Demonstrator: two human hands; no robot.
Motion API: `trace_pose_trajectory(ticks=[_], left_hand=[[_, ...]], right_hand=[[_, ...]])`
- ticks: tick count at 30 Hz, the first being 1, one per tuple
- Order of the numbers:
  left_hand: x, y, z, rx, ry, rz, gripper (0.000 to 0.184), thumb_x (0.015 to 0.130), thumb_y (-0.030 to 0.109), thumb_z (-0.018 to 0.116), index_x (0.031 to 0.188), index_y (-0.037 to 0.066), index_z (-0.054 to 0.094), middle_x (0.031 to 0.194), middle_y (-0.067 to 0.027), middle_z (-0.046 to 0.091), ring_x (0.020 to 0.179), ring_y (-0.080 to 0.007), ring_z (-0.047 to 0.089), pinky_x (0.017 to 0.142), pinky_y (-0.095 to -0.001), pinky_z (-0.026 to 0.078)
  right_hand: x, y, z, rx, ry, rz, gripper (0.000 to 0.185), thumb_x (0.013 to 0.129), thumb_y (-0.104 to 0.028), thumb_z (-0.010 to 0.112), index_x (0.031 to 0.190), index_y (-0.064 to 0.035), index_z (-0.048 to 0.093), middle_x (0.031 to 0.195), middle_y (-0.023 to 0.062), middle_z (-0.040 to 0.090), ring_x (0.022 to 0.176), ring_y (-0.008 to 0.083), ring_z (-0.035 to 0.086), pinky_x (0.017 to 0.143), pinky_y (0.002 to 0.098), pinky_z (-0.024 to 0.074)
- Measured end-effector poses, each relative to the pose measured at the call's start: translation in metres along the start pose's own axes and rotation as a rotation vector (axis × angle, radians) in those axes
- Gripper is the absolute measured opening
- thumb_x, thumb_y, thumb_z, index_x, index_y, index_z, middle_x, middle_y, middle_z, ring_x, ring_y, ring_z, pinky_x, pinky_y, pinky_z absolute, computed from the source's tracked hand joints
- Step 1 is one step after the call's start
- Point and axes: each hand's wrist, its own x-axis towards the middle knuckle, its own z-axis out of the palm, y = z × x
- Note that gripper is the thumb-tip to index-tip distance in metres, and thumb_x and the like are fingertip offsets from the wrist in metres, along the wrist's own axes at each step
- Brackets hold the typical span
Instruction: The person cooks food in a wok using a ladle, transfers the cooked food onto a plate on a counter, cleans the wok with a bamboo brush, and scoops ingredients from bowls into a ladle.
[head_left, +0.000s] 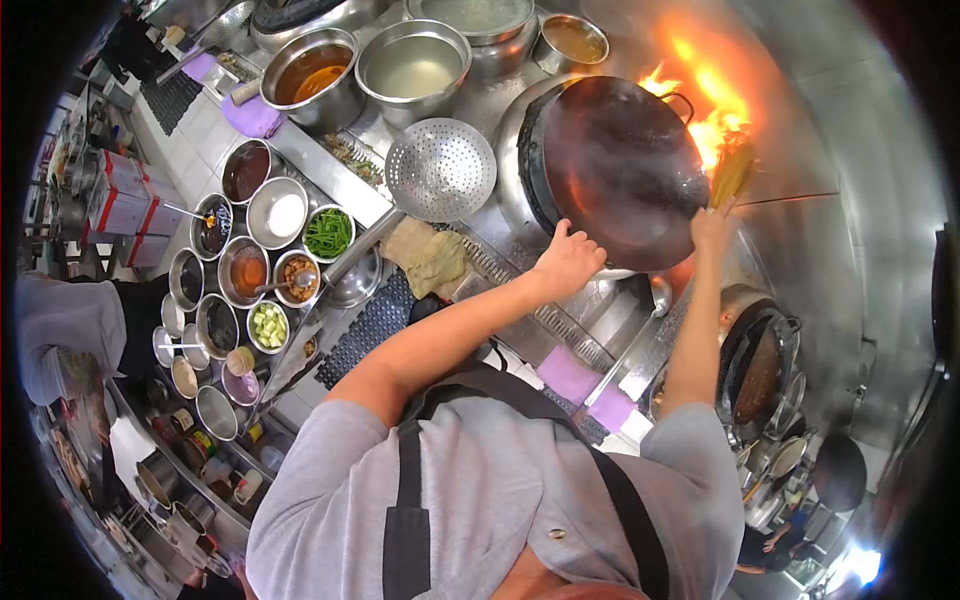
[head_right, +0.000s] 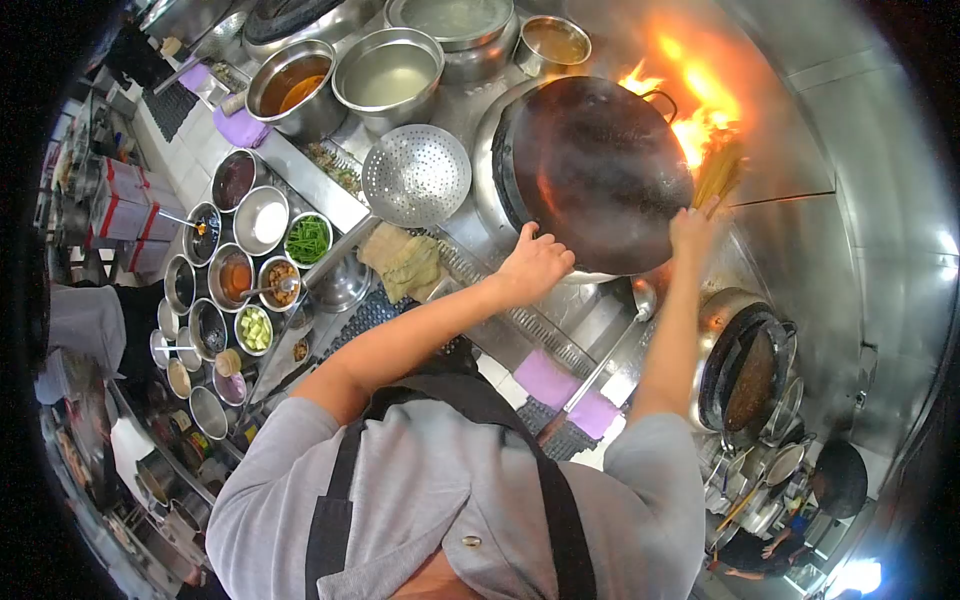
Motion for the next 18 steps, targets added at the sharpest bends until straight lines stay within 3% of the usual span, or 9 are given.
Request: trace_pose_trajectory(ticks=[2,3,6,8,9,10,12,14,18], left_hand=[[0.003,0.000,-0.004,-0.021,-0.033,-0.004,0.017,0.095,0.026,0.058,0.095,0.013,0.068,0.092,-0.0041,0.070,0.100,-0.0230,0.063,0.105,-0.0586,0.034],[0.004,0.000,-0.005,-0.019,-0.038,-0.007,0.017,0.096,0.027,0.058,0.095,0.013,0.068,0.091,-0.0040,0.070,0.099,-0.0229,0.063,0.105,-0.0585,0.034],[0.006,-0.003,-0.005,-0.021,-0.039,0.006,0.017,0.096,0.027,0.058,0.095,0.013,0.068,0.091,-0.0038,0.070,0.099,-0.0230,0.064,0.105,-0.0583,0.034],[0.004,-0.004,-0.002,-0.035,-0.019,0.008,0.017,0.096,0.027,0.059,0.095,0.013,0.068,0.090,-0.0037,0.070,0.098,-0.0234,0.064,0.105,-0.0583,0.034],[0.000,-0.003,-0.002,-0.031,-0.013,0.014,0.017,0.095,0.027,0.059,0.095,0.013,0.068,0.090,-0.0037,0.070,0.098,-0.0235,0.064,0.104,-0.0583,0.034],[-0.002,-0.002,-0.003,-0.028,-0.007,0.023,0.017,0.095,0.028,0.060,0.095,0.013,0.068,0.090,-0.0036,0.070,0.098,-0.0237,0.064,0.104,-0.0582,0.035],[0.002,-0.008,-0.005,-0.031,0.001,0.040,0.017,0.095,0.029,0.061,0.094,0.013,0.067,0.091,-0.0035,0.070,0.098,-0.0240,0.064,0.102,-0.0584,0.036],[0.003,-0.009,-0.006,-0.028,-0.006,0.015,0.018,0.095,0.030,0.062,0.093,0.013,0.068,0.091,-0.0032,0.070,0.099,-0.0237,0.063,0.103,-0.0584,0.036],[0.003,-0.012,-0.006,-0.019,-0.013,0.006,0.018,0.095,0.030,0.062,0.092,0.013,0.068,0.090,-0.0025,0.070,0.099,-0.0230,0.063,0.103,-0.0580,0.036]], right_hand=[[0.002,-0.022,0.015,-0.201,-0.062,0.011,0.047,0.086,-0.025,0.063,0.129,-0.0053,0.061,0.105,0.0241,0.071,0.098,0.0380,0.069,0.086,0.0458,0.0556],[-0.016,-0.066,0.010,-0.245,-0.377,0.050,0.043,0.085,-0.025,0.062,0.121,-0.0010,0.067,0.115,0.0274,0.069,0.109,0.0431,0.066,0.095,0.0455,0.0528],[-0.094,-0.146,-0.035,0.164,-0.627,-0.144,0.061,0.085,-0.030,0.066,0.138,-0.0023,0.056,0.115,0.0275,0.068,0.109,0.0369,0.067,0.095,0.0414,0.0524],[-0.088,-0.118,-0.045,0.400,-0.735,-0.300,0.081,0.081,-0.033,0.073,0.152,-0.0087,0.044,0.110,0.0151,0.071,0.095,0.0229,0.068,0.087,0.0371,0.0538],[-0.053,-0.077,-0.043,0.368,-0.834,-0.369,0.074,0.086,-0.034,0.071,0.151,-0.0119,0.046,0.121,0.0131,0.069,0.103,0.0217,0.065,0.092,0.0353,0.0518],[-0.035,-0.060,-0.070,0.299,-0.959,-0.016,0.069,0.084,-0.031,0.073,0.147,-0.0116,0.051,0.118,0.0107,0.068,0.100,0.0199,0.064,0.087,0.0344,0.0524],[0.004,0.026,-0.026,0.297,-0.274,-0.048,0.051,0.082,-0.021,0.069,0.130,-0.0065,0.060,0.112,0.0141,0.069,0.089,0.0241,0.067,0.081,0.0375,0.0542],[-0.002,0.000,-0.024,-0.031,-0.085,-0.061,0.052,0.082,-0.020,0.067,0.132,-0.0056,0.059,0.109,0.0184,0.070,0.090,0.0284,0.068,0.082,0.0396,0.0548],[-0.056,-0.075,-0.005,-0.135,-0.595,-0.201,0.067,0.085,-0.026,0.068,0.146,-0.0071,0.048,0.096,0.0224,0.069,0.077,0.0353,0.069,0.082,0.0424,0.0563]])
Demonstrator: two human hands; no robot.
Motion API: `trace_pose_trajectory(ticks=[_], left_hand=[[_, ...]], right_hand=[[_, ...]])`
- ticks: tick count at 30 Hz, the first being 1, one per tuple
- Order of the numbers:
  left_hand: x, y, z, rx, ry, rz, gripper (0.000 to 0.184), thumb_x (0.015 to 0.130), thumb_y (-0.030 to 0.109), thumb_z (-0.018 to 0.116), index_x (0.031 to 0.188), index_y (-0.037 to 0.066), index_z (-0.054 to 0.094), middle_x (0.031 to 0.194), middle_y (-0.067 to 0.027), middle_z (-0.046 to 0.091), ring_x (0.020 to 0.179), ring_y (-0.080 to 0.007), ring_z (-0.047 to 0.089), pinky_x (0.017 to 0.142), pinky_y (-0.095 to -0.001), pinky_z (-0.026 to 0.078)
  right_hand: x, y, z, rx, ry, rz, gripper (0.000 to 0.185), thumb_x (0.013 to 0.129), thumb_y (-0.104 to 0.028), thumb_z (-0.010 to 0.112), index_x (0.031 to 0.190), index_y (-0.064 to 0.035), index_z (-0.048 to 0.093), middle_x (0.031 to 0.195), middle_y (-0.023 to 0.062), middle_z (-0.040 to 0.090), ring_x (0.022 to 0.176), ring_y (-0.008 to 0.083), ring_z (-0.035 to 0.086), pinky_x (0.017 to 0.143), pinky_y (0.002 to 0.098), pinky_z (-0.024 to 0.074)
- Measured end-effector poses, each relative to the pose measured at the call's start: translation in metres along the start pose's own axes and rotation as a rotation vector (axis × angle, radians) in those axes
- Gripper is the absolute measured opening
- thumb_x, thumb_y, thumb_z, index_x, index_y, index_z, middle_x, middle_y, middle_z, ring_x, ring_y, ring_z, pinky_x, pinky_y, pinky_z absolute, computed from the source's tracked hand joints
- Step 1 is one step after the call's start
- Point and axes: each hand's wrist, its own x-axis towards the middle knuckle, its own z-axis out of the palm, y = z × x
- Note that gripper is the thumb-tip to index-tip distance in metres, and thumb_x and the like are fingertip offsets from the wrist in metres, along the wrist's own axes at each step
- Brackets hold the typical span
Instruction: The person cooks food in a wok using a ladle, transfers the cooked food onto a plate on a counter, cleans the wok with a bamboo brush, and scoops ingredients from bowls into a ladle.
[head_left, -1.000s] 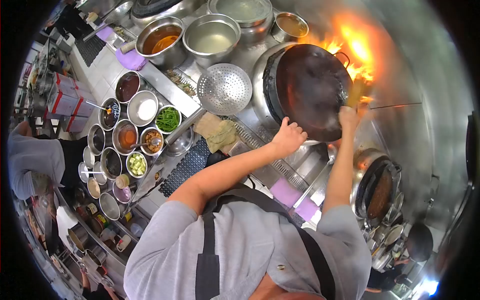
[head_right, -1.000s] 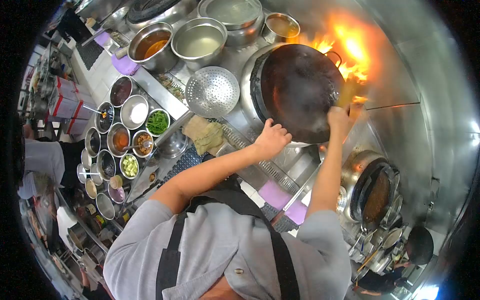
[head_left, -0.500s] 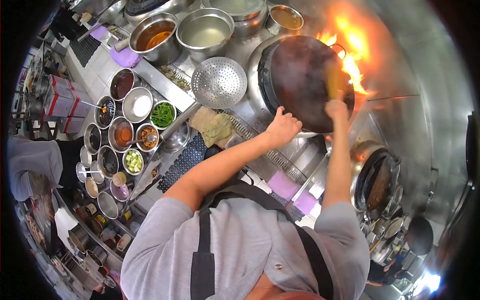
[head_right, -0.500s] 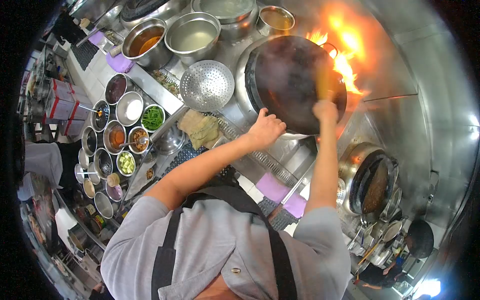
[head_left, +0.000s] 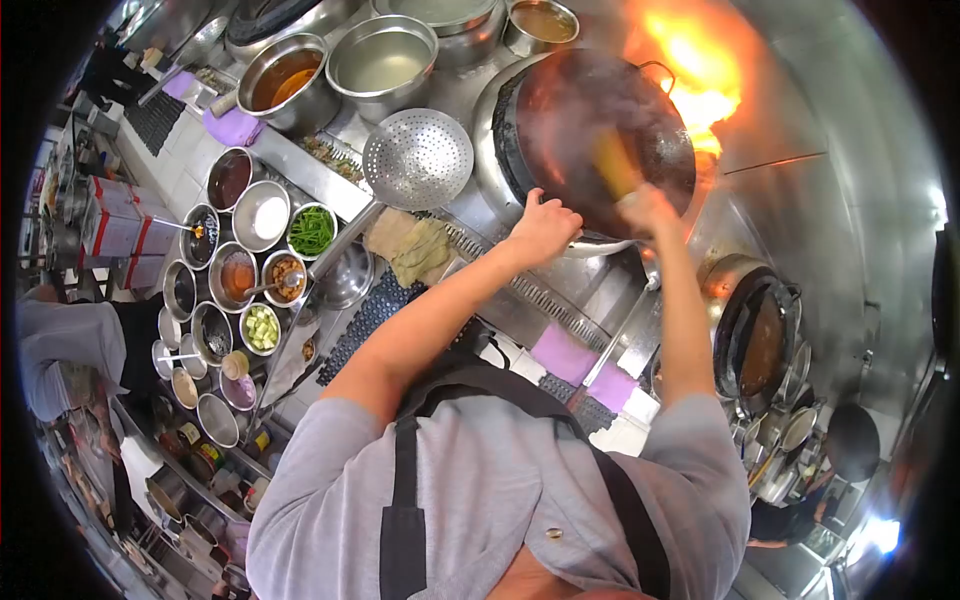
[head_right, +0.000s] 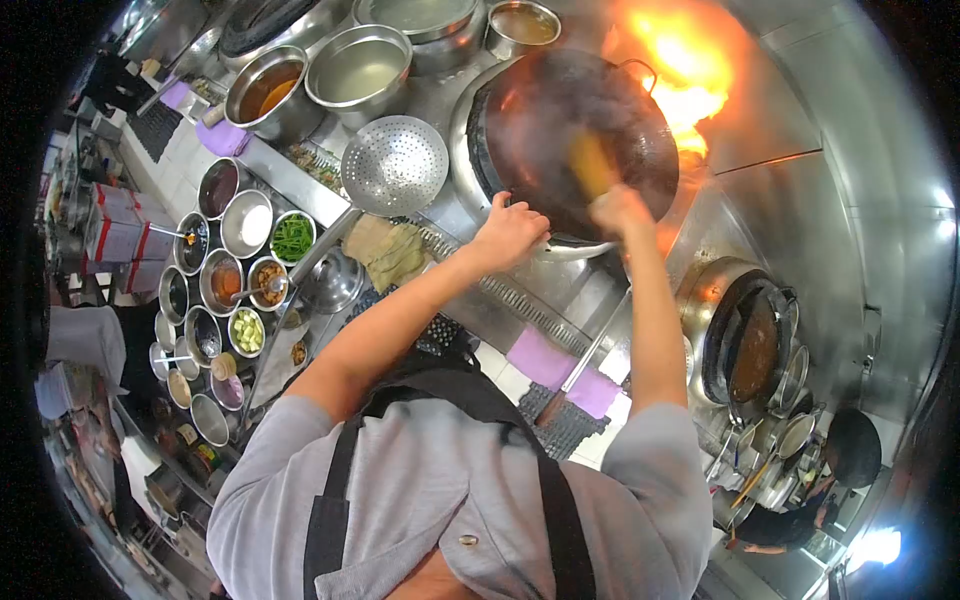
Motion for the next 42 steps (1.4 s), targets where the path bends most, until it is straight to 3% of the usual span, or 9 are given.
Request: trace_pose_trajectory(ticks=[4,10,18,22,27,31,35,39,42], left_hand=[[0.000,-0.001,0.004,-0.031,0.055,-0.014,0.016,0.094,0.028,0.062,0.092,0.013,0.068,0.090,-0.0025,0.069,0.098,-0.0234,0.062,0.102,-0.0576,0.036],[-0.002,-0.001,0.005,-0.081,0.064,-0.031,0.015,0.094,0.026,0.062,0.091,0.011,0.067,0.091,-0.0028,0.069,0.100,-0.0250,0.061,0.100,-0.0585,0.038],[-0.002,0.002,-0.001,-0.045,0.039,-0.038,0.018,0.094,0.027,0.062,0.090,0.011,0.068,0.091,-0.0036,0.069,0.100,-0.0265,0.062,0.096,-0.0556,0.040],[-0.018,0.019,-0.011,-0.045,0.252,0.014,0.023,0.090,0.021,0.067,0.110,0.010,0.065,0.109,-0.0133,0.065,0.104,-0.0301,0.061,0.098,-0.0542,0.039],[-0.113,0.025,-0.061,-0.345,-0.068,0.026,0.038,0.087,0.017,0.070,0.122,0.006,0.058,0.103,-0.0179,0.061,0.098,-0.0352,0.062,0.091,-0.0465,0.048],[-0.243,-0.058,-0.010,-0.738,-0.568,-0.235,0.032,0.092,0.025,0.065,0.111,0.000,0.065,0.098,-0.0225,0.069,0.093,-0.0382,0.068,0.082,-0.0481,0.053],[-0.411,-0.141,0.069,0.043,-0.882,-0.741,0.030,0.086,0.023,0.067,0.107,0.001,0.070,0.114,-0.0269,0.068,0.107,-0.0394,0.068,0.091,-0.0465,0.055],[-0.548,-0.179,0.123,-0.380,-0.737,-1.252,0.032,0.084,0.022,0.065,0.106,-0.001,0.069,0.110,-0.0265,0.070,0.104,-0.0397,0.070,0.091,-0.0489,0.056],[-0.581,-0.166,0.142,-0.700,-0.426,-1.621,0.032,0.082,0.021,0.065,0.102,-0.004,0.067,0.095,-0.0245,0.072,0.086,-0.0363,0.074,0.078,-0.0465,0.059]], right_hand=[[-0.087,-0.032,-0.065,0.502,-0.332,0.049,0.075,0.087,-0.030,0.070,0.154,-0.0126,0.040,0.094,0.0152,0.070,0.072,0.0294,0.069,0.078,0.0396,0.0575],[-0.027,0.212,0.044,0.023,0.936,0.103,0.056,0.095,-0.030,0.063,0.140,0.0004,0.048,0.104,0.0235,0.068,0.099,0.0278,0.067,0.085,0.0406,0.0536],[-0.259,-0.029,0.227,1.057,0.363,0.328,0.078,0.091,-0.027,0.069,0.154,-0.0003,0.033,0.144,0.0300,0.051,0.136,0.0399,0.048,0.112,0.0426,0.0384],[-0.241,0.003,0.257,0.626,0.284,0.380,0.068,0.091,-0.026,0.064,0.148,0.0020,0.041,0.124,0.0459,0.051,0.115,0.0549,0.052,0.102,0.0512,0.0436],[-0.300,0.023,0.358,0.455,0.671,0.349,0.058,0.091,-0.023,0.063,0.140,0.0032,0.048,0.118,0.0293,0.061,0.109,0.0466,0.058,0.094,0.0500,0.0456],[-0.321,-0.009,0.293,0.826,0.609,0.523,0.042,0.088,-0.012,0.061,0.125,0.0052,0.052,0.099,0.0228,0.062,0.092,0.0376,0.060,0.084,0.0471,0.0470],[-0.325,-0.032,0.264,0.703,0.849,0.456,0.031,0.085,-0.007,0.060,0.114,0.0035,0.058,0.085,0.0115,0.060,0.077,0.0231,0.060,0.072,0.0389,0.0489],[-0.289,-0.098,0.142,1.283,0.575,0.230,0.028,0.095,-0.005,0.056,0.122,-0.0020,0.050,0.065,0.0033,0.051,0.038,0.0087,0.044,0.032,0.0268,0.0333],[-0.235,-0.177,0.032,1.409,0.216,-0.206,0.037,0.099,-0.008,0.053,0.135,0.0012,0.046,0.061,0.0007,0.047,0.039,0.0069,0.041,0.034,0.0266,0.0363]])
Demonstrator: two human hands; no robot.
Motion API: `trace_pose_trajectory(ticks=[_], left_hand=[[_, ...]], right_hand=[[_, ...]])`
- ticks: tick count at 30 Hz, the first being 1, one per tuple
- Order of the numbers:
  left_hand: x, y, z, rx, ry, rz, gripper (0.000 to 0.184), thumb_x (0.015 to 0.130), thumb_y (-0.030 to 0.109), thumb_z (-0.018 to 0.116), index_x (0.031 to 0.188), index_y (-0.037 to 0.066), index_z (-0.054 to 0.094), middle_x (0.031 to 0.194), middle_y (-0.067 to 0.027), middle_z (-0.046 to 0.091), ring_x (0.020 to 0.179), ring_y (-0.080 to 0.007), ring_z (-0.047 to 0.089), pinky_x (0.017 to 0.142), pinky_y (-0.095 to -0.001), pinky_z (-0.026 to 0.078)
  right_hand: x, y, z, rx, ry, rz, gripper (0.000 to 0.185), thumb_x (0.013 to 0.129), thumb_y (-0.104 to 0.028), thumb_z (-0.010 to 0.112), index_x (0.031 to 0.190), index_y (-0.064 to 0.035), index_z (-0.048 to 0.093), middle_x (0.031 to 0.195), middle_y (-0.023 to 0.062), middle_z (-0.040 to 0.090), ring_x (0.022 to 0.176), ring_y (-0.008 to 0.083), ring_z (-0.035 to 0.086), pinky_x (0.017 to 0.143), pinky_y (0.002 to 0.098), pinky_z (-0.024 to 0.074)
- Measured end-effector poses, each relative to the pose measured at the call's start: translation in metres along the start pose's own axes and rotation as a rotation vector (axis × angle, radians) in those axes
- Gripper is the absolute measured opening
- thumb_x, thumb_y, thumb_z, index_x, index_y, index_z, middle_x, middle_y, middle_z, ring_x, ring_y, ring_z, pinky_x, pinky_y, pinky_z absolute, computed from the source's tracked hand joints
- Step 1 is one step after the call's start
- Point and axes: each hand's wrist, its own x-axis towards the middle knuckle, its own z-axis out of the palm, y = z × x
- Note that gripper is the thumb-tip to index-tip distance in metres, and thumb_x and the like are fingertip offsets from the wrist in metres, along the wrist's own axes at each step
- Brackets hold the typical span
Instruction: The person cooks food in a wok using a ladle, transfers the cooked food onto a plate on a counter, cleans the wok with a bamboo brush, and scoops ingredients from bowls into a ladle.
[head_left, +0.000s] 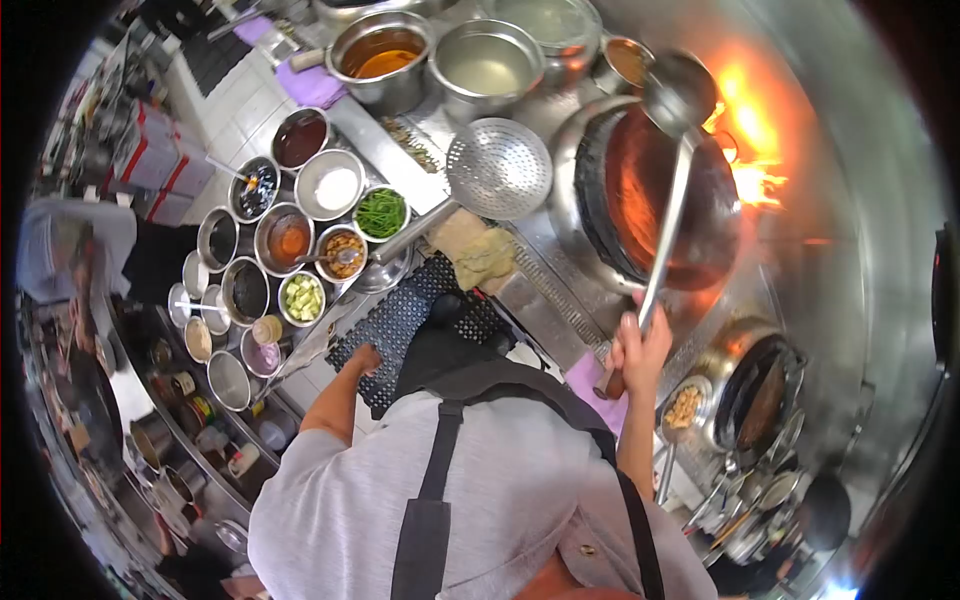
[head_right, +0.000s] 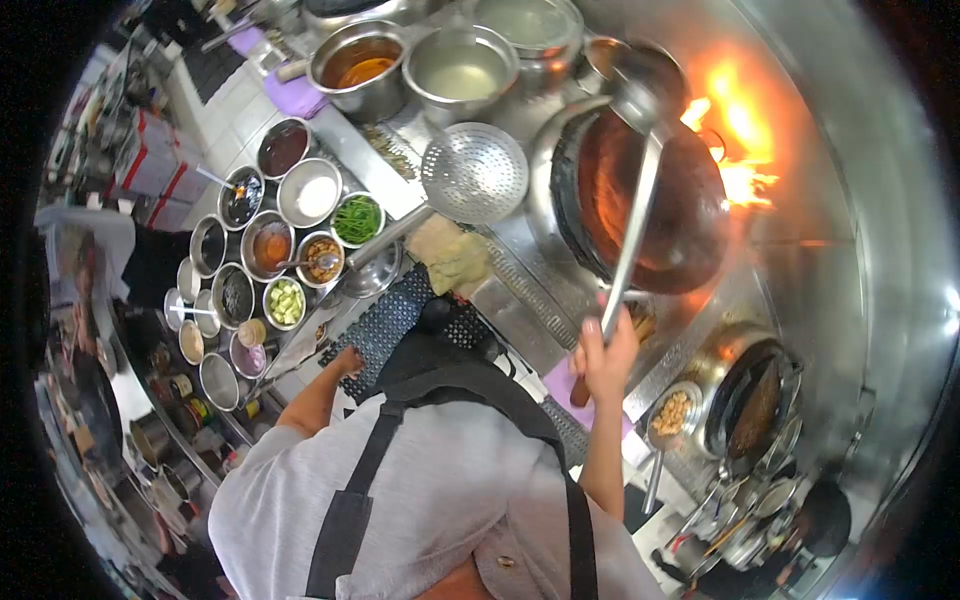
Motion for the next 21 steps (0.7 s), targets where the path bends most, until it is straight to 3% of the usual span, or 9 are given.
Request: trace_pose_trajectory(ticks=[3,4,7,10,13,16,19,21], left_hand=[[0.019,-0.006,0.006,0.051,0.006,0.219,0.028,0.083,0.019,0.065,0.099,-0.005,0.066,0.087,-0.0218,0.072,0.074,-0.0313,0.074,0.069,-0.0415,0.058],[0.018,0.000,0.015,-0.222,0.090,0.214,0.021,0.085,0.016,0.064,0.095,-0.003,0.066,0.080,-0.0162,0.071,0.066,-0.0242,0.071,0.063,-0.0367,0.056],[-0.005,0.038,0.002,-0.463,-0.001,0.344,0.016,0.087,0.016,0.064,0.094,0.001,0.066,0.075,-0.0104,0.069,0.064,-0.0192,0.069,0.064,-0.0355,0.055],[-0.021,0.058,-0.006,-0.486,0.101,0.345,0.013,0.088,0.015,0.064,0.092,0.002,0.065,0.072,-0.0084,0.067,0.062,-0.0176,0.068,0.060,-0.0348,0.053],[-0.018,0.050,-0.007,-0.509,0.165,0.385,0.016,0.090,0.016,0.062,0.087,0.001,0.065,0.073,-0.0093,0.068,0.062,-0.0185,0.068,0.060,-0.0362,0.053],[-0.029,0.049,-0.014,-0.396,0.146,0.285,0.023,0.089,0.021,0.061,0.083,0.000,0.065,0.075,-0.0141,0.069,0.060,-0.0242,0.068,0.060,-0.0389,0.054],[-0.035,0.058,-0.019,-0.145,0.134,0.266,0.026,0.086,0.025,0.062,0.083,0.000,0.067,0.083,-0.0201,0.071,0.071,-0.0333,0.071,0.068,-0.0439,0.055],[-0.029,0.072,-0.012,-0.061,0.253,0.372,0.024,0.084,0.024,0.062,0.087,0.001,0.068,0.087,-0.0215,0.071,0.081,-0.0376,0.071,0.075,-0.0459,0.055]], right_hand=[[0.092,-0.061,0.075,0.140,-0.369,0.104,0.041,0.100,-0.012,0.055,0.137,0.0035,0.048,0.065,-0.0011,0.044,0.041,0.0061,0.039,0.035,0.0253,0.0349],[0.123,-0.072,0.103,0.154,-0.490,0.132,0.034,0.100,-0.012,0.056,0.131,0.0023,0.051,0.066,-0.0010,0.044,0.041,0.0061,0.039,0.035,0.0253,0.0346],[0.190,-0.073,0.193,-0.090,-0.624,0.018,0.012,0.096,-0.010,0.059,0.099,0.0006,0.056,0.060,-0.0004,0.049,0.042,0.0088,0.045,0.037,0.0286,0.0378],[0.228,-0.057,0.251,-0.326,-0.606,-0.012,0.016,0.094,-0.013,0.062,0.091,0.0017,0.056,0.061,0.0040,0.053,0.045,0.0132,0.052,0.040,0.0323,0.0424],[0.235,-0.051,0.277,-0.432,-0.619,-0.042,0.019,0.094,-0.015,0.062,0.089,0.0024,0.055,0.061,0.0066,0.055,0.046,0.0149,0.054,0.041,0.0343,0.0440],[0.235,-0.047,0.288,-0.459,-0.650,-0.033,0.020,0.094,-0.016,0.062,0.088,0.0027,0.055,0.061,0.0073,0.055,0.046,0.0153,0.054,0.041,0.0350,0.0450],[0.236,-0.042,0.293,-0.377,-0.681,0.014,0.019,0.094,-0.015,0.062,0.090,0.0022,0.056,0.062,0.0053,0.055,0.046,0.0140,0.052,0.041,0.0331,0.0438],[0.236,-0.040,0.293,-0.215,-0.723,0.113,0.017,0.095,-0.014,0.062,0.093,0.0017,0.056,0.065,0.0031,0.053,0.046,0.0120,0.050,0.040,0.0313,0.0416]])
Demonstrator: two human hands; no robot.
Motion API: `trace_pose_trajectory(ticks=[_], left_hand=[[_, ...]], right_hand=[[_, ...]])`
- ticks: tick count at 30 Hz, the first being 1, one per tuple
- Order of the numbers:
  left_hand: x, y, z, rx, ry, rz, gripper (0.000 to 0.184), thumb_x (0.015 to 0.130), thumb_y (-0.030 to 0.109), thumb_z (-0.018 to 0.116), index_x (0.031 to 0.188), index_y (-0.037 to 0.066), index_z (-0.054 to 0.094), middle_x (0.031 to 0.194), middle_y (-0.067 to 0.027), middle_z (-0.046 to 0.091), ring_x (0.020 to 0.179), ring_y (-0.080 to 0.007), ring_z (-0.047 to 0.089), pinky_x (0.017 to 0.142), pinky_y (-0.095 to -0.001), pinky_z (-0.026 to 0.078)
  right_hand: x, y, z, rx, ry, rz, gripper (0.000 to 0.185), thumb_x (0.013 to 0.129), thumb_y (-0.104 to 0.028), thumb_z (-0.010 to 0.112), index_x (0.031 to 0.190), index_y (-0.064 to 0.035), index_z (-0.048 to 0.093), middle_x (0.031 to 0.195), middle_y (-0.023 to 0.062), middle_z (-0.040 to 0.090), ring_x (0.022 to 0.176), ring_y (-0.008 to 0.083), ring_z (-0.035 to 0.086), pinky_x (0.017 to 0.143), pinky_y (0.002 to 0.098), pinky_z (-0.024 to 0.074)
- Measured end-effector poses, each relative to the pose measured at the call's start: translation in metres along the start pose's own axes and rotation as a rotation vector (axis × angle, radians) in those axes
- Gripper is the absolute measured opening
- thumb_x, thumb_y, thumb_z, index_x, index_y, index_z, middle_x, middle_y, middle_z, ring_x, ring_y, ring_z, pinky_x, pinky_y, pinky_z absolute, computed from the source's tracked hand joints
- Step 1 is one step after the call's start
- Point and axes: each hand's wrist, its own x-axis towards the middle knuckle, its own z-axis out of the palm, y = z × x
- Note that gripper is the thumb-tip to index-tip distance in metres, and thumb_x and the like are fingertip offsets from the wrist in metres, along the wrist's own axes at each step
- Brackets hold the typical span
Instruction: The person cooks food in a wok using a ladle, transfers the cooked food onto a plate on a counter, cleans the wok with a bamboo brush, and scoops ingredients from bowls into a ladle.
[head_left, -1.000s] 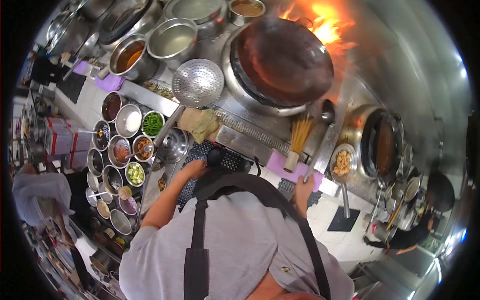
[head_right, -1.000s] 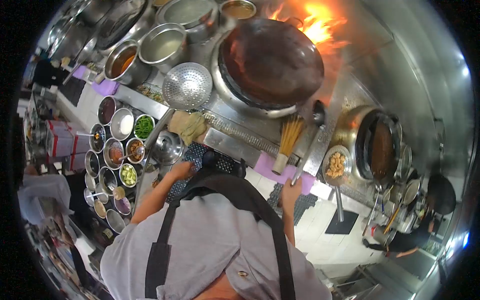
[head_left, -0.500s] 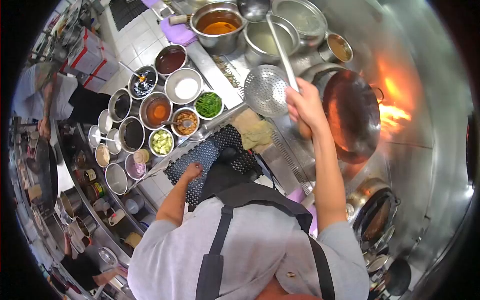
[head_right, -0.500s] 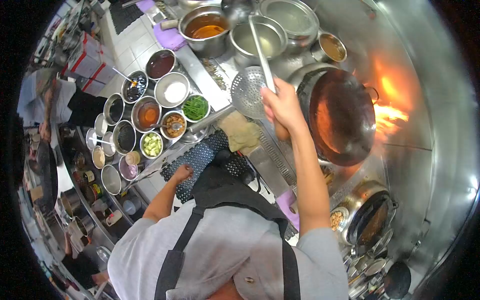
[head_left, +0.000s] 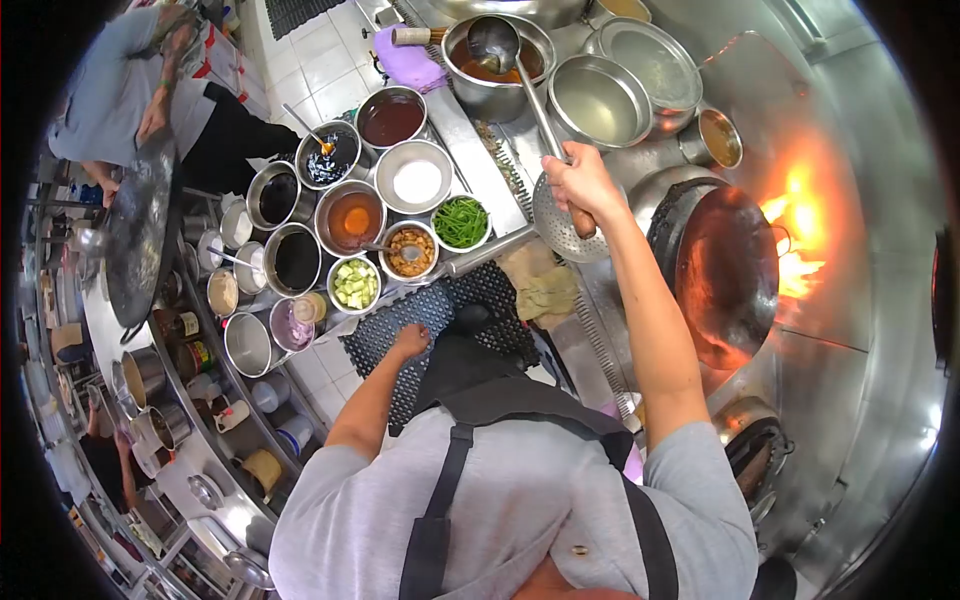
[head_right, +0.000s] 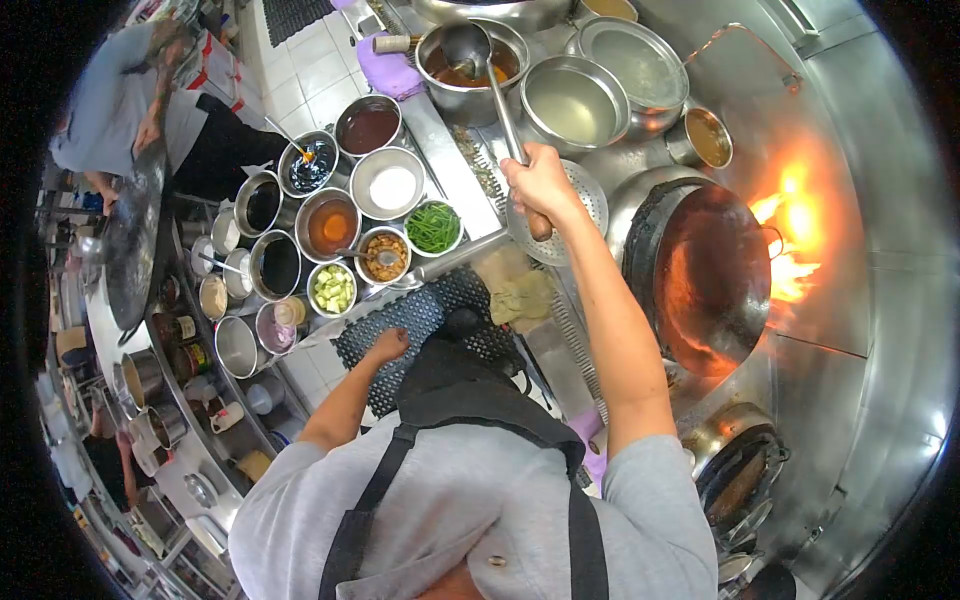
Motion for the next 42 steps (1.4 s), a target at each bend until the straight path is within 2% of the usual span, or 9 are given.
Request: trace_pose_trajectory(ticks=[14,19,23,26,29,32,39,41,42], left_hand=[[-0.002,0.182,0.179,0.453,-0.733,0.836,0.033,0.083,0.024,0.060,0.106,0.001,0.068,0.109,-0.0218,0.069,0.106,-0.0412,0.066,0.094,-0.0493,0.051],[-0.054,0.211,0.246,0.853,-0.851,0.886,0.090,0.074,0.010,0.072,0.154,0.005,0.032,0.161,-0.0118,0.032,0.143,-0.0361,0.039,0.102,-0.0605,0.044],[-0.073,0.200,0.290,0.946,-0.800,1.022,0.105,0.069,0.011,0.079,0.158,0.006,0.023,0.168,-0.0088,0.016,0.153,-0.0316,0.020,0.108,-0.0617,0.038],[-0.073,0.180,0.316,0.912,-0.696,1.009,0.108,0.069,0.012,0.081,0.158,0.007,0.021,0.168,-0.0078,0.017,0.153,-0.0305,0.021,0.110,-0.0621,0.036],[-0.071,0.181,0.333,1.002,-0.667,0.957,0.082,0.081,0.022,0.072,0.152,0.006,0.036,0.166,-0.0091,0.022,0.152,-0.0301,0.023,0.109,-0.0706,0.030],[-0.068,0.169,0.366,0.944,-0.578,0.834,0.056,0.087,0.026,0.063,0.137,0.004,0.056,0.155,-0.0133,0.044,0.143,-0.0345,0.041,0.101,-0.0810,0.029],[-0.083,0.218,0.105,0.085,-0.559,0.499,0.029,0.086,0.026,0.062,0.096,0.001,0.073,0.087,-0.0206,0.073,0.084,-0.0326,0.072,0.073,-0.0458,0.056],[-0.080,0.190,0.025,0.227,0.199,0.684,0.019,0.086,0.017,0.059,0.083,0.000,0.068,0.077,-0.0200,0.069,0.072,-0.0401,0.068,0.062,-0.0503,0.054],[-0.085,0.196,-0.025,0.267,0.348,0.332,0.017,0.081,0.014,0.059,0.080,-0.001,0.066,0.083,-0.0232,0.069,0.078,-0.0379,0.070,0.068,-0.0484,0.057]], right_hand=[[-0.294,0.033,-0.081,1.313,-0.223,-0.062,0.043,0.103,-0.008,0.043,0.144,0.0046,0.036,0.072,-0.0020,0.038,0.042,-0.0002,0.036,0.032,0.0202,0.0360],[-0.405,0.052,-0.106,0.567,0.410,0.077,0.048,0.098,-0.013,0.054,0.141,0.0036,0.040,0.066,-0.0034,0.038,0.040,0.0015,0.036,0.032,0.0193,0.0332],[-0.417,0.113,-0.151,0.283,0.612,0.127,0.044,0.096,-0.011,0.054,0.137,0.0007,0.045,0.060,-0.0019,0.043,0.039,0.0041,0.037,0.034,0.0225,0.0297],[-0.422,0.162,-0.163,-0.096,0.775,0.189,0.042,0.094,-0.008,0.056,0.135,0.0013,0.051,0.069,0.0039,0.055,0.049,0.0112,0.051,0.045,0.0270,0.0428],[-0.431,0.239,-0.181,-0.841,0.971,-0.266,0.041,0.094,-0.008,0.059,0.134,-0.0012,0.053,0.071,0.0029,0.057,0.050,0.0116,0.049,0.047,0.0280,0.0385],[-0.470,0.254,-0.174,-0.466,0.907,-0.057,0.045,0.096,-0.013,0.059,0.139,-0.0047,0.050,0.067,-0.0015,0.049,0.042,0.0067,0.040,0.037,0.0254,0.0309],[-0.518,0.185,-0.100,0.830,0.653,0.033,0.043,0.100,-0.008,0.050,0.142,-0.0004,0.042,0.063,-0.0027,0.039,0.037,0.0047,0.034,0.031,0.0243,0.0320],[-0.519,0.181,-0.086,0.963,0.517,-0.002,0.045,0.101,-0.008,0.048,0.144,-0.0002,0.038,0.063,-0.0019,0.039,0.036,0.0052,0.034,0.030,0.0245,0.0320],[-0.515,0.176,-0.077,1.046,0.450,0.003,0.046,0.101,-0.007,0.047,0.145,-0.0001,0.036,0.063,-0.0017,0.038,0.035,0.0052,0.033,0.029,0.0246,0.0318]])
